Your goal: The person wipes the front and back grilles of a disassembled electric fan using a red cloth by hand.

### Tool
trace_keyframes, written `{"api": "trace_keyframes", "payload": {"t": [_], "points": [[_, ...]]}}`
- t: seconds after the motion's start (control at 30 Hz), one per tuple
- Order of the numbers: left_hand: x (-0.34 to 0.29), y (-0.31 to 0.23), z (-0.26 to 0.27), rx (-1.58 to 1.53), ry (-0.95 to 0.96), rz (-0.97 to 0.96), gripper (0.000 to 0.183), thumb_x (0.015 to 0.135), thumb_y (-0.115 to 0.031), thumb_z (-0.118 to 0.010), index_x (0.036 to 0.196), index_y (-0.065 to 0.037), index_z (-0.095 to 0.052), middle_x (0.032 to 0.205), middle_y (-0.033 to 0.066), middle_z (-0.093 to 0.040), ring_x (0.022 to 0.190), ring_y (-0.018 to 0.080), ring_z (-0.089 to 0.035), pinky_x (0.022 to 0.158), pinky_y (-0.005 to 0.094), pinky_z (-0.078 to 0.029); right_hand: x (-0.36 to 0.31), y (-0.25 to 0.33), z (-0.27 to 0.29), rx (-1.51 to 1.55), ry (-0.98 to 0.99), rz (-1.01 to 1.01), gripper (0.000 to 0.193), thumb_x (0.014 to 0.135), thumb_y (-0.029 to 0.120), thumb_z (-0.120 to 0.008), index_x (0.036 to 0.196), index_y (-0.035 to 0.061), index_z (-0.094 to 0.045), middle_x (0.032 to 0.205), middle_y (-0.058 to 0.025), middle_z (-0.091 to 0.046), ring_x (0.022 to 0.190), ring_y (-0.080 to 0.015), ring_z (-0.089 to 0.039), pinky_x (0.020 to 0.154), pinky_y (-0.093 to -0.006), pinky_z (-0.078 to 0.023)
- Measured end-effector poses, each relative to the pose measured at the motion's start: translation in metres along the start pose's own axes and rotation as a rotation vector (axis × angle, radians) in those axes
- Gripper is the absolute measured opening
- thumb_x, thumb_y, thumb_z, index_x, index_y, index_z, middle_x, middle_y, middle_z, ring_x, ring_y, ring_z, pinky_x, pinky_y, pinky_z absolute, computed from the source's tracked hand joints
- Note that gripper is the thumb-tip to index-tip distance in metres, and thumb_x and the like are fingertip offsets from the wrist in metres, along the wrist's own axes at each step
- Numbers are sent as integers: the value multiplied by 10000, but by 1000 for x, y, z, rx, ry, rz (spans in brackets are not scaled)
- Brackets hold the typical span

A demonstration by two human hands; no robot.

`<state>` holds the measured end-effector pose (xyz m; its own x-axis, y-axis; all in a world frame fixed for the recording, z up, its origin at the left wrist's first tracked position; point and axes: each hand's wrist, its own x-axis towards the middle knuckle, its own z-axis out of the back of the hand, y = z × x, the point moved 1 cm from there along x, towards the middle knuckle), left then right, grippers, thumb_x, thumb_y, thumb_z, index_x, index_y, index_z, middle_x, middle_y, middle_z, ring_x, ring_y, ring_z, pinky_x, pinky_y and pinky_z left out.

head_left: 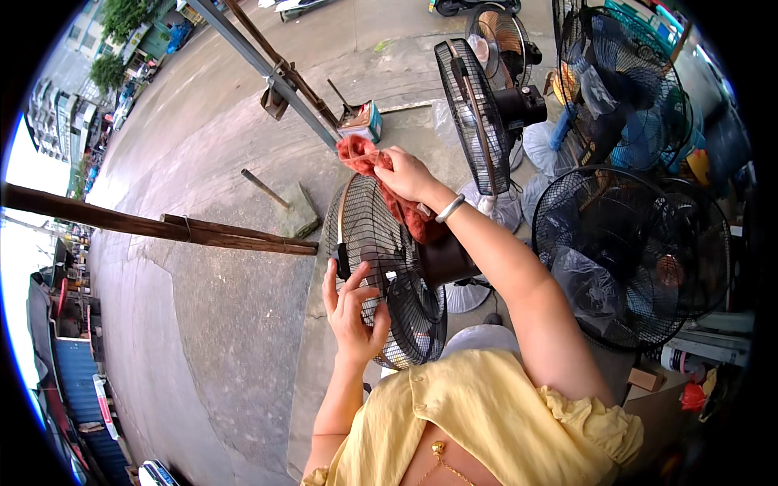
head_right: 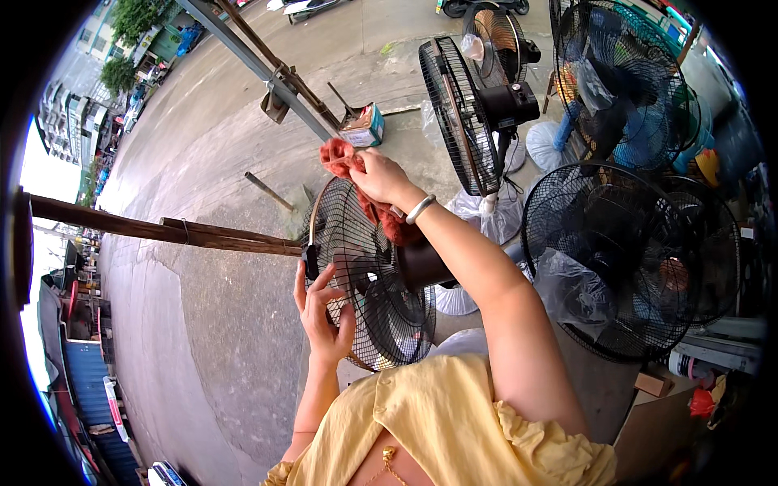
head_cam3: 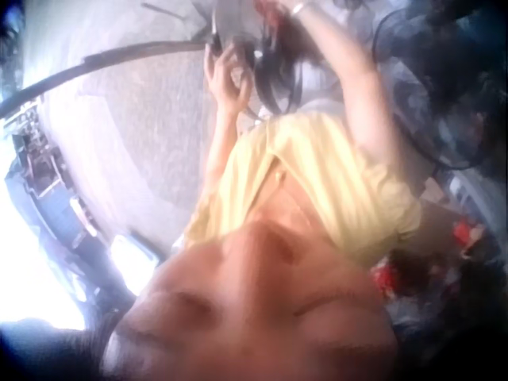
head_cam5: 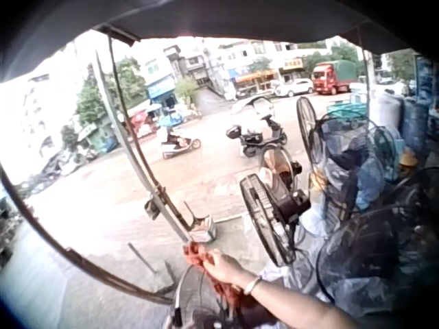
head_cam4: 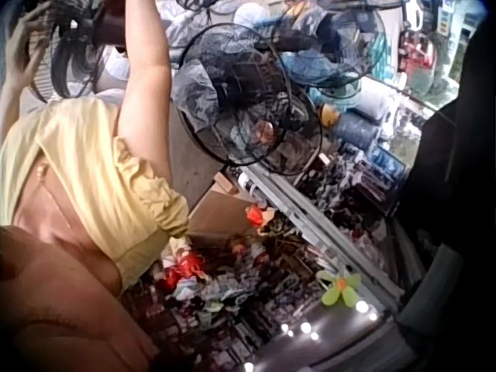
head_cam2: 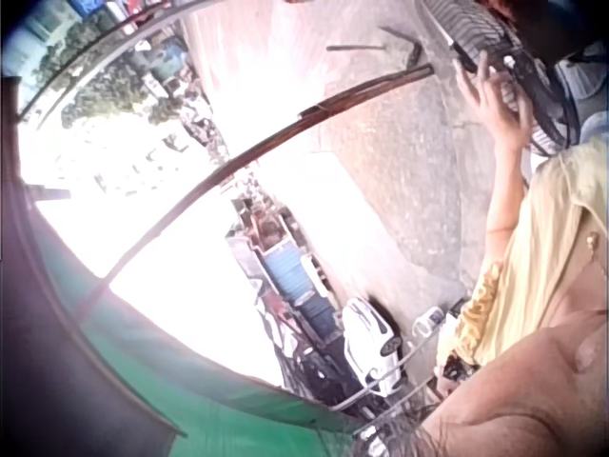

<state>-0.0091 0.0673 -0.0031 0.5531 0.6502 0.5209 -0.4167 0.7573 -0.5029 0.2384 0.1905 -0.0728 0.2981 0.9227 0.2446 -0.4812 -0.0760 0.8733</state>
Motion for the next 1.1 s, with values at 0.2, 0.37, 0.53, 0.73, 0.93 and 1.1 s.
{"api": "trace_keyframes", "payload": {"t": [0.2,0.37,0.53,0.73,0.93,1.1], "points": [[5,-4,-1,3,-1,-31,256,668,-22,-628,919,-63,-598,1268,125,-638,1386,471,-344,1111,559,-269,-49,-148,-15,-525,595,-501,306,889,270,-561,1059,62,-710,1144,-199,-674,1073,-368,-642,905,-429,-502],[4,-7,-1,14,5,-37,255,668,-21,-628,919,-62,-602,1267,126,-638,1392,470,-333,1114,552,-268,-28,-124,-11,98,389,-355,289,878,221,-609,1052,-4,-661,985,-205,-708,893,-367,-686,773,-430,-520],[-1,-8,2,26,7,-14,255,669,-10,-628,918,-53,-596,1258,148,-637,1390,469,-336,1117,543,-270,-33,15,20,27,64,65,407,895,326,-610,1117,-15,-594,1086,-227,-651,993,-401,-630,857,-445,-499],[4,-8,-1,16,-7,-2,244,679,-3,-623,916,-52,-592,1250,149,-638,1387,464,-342,1128,531,-263,-71,-54,12,-144,252,-251,331,921,300,-558,1128,43,-586,1116,-210,-652,1036,-408,-620,876,-460,-494],[3,-8,2,24,-21,-9,236,684,1,-619,912,-51,-586,1235,147,-645,1374,471,-359,1128,535,-265,-68,23,31,-71,229,-136,308,898,275,-606,1063,16,-589,987,-194,-674,933,-385,-644,802,-461,-500],[0,-5,2,43,-12,-14,234,693,1,-615,917,-54,-578,1243,144,-641,1373,474,-358,1122,532,-274,-87,98,23,-1,-23,478,280,893,192,-629,1099,5,-588,944,-169,-612,875,-365,-602,834,-428,-463]]}}
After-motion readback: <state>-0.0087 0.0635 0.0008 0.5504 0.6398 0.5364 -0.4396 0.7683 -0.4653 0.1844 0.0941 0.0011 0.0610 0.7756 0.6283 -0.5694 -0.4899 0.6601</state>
